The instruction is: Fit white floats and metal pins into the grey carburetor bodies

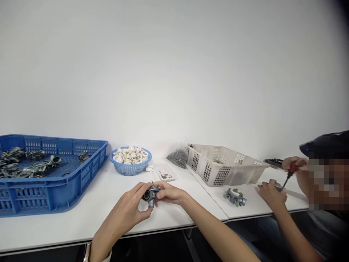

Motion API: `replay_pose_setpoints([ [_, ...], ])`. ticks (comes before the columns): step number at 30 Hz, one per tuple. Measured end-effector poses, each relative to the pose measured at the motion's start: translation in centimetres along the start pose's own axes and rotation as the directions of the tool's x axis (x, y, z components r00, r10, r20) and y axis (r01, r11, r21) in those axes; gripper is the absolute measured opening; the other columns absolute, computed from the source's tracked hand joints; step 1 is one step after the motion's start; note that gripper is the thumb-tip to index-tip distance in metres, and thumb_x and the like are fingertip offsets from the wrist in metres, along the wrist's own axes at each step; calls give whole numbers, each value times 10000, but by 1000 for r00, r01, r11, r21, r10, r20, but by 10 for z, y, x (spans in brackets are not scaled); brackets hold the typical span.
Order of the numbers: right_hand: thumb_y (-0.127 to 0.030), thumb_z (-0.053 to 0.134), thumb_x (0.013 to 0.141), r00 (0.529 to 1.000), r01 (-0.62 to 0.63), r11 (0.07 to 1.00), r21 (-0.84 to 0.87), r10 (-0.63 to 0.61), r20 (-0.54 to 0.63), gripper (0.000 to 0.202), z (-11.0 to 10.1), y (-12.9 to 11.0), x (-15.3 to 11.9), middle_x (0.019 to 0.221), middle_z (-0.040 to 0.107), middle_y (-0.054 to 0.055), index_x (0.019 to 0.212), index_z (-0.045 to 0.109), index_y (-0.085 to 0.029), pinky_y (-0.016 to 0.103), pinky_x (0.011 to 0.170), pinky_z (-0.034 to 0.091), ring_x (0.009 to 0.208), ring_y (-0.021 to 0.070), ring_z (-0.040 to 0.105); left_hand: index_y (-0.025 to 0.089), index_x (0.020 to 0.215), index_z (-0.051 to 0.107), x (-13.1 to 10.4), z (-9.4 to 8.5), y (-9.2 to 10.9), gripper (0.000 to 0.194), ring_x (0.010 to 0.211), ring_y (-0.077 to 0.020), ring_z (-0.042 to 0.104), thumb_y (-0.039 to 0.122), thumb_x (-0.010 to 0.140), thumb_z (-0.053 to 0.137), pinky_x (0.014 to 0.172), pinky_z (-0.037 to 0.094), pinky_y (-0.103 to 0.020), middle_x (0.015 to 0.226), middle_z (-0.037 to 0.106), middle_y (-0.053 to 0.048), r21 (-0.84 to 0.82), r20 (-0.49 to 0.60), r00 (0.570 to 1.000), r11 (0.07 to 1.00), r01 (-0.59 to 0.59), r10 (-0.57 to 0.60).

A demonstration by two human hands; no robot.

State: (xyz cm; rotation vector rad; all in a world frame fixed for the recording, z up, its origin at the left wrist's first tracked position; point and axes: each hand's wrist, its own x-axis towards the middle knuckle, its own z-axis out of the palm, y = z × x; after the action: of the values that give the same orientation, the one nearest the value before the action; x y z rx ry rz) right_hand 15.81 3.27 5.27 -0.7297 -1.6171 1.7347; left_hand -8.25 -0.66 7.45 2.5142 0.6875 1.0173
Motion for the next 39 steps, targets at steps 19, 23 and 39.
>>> replay_pose_setpoints([
  [19,-225,878,659,965,22,866,-500,-150,-217,586,12,17,4,1106,709,33,1193,635,-214,377,908,504,1050,249,665,331,1536,383,-1,15,-33,667,1119,-337,654,350,916,630,894,492,-407,1274,689,-92,130,166,946,957,258,-278],
  [23,-248,883,669,966,19,880,-475,-139,-219,576,13,21,4,1085,699,23,1178,616,-216,365,900,499,1040,236,654,338,1512,397,1,16,-34,639,1124,-341,652,333,919,636,891,485,-409,1268,690,-85,141,180,946,959,246,-269],
  [39,-479,792,825,981,-148,528,-836,-29,-191,704,-17,-53,13,1343,635,115,1436,552,-223,416,993,537,1196,274,614,255,1291,624,0,21,-43,457,1119,-355,664,366,860,728,893,492,-393,1204,712,-86,154,167,953,961,230,-254],
])
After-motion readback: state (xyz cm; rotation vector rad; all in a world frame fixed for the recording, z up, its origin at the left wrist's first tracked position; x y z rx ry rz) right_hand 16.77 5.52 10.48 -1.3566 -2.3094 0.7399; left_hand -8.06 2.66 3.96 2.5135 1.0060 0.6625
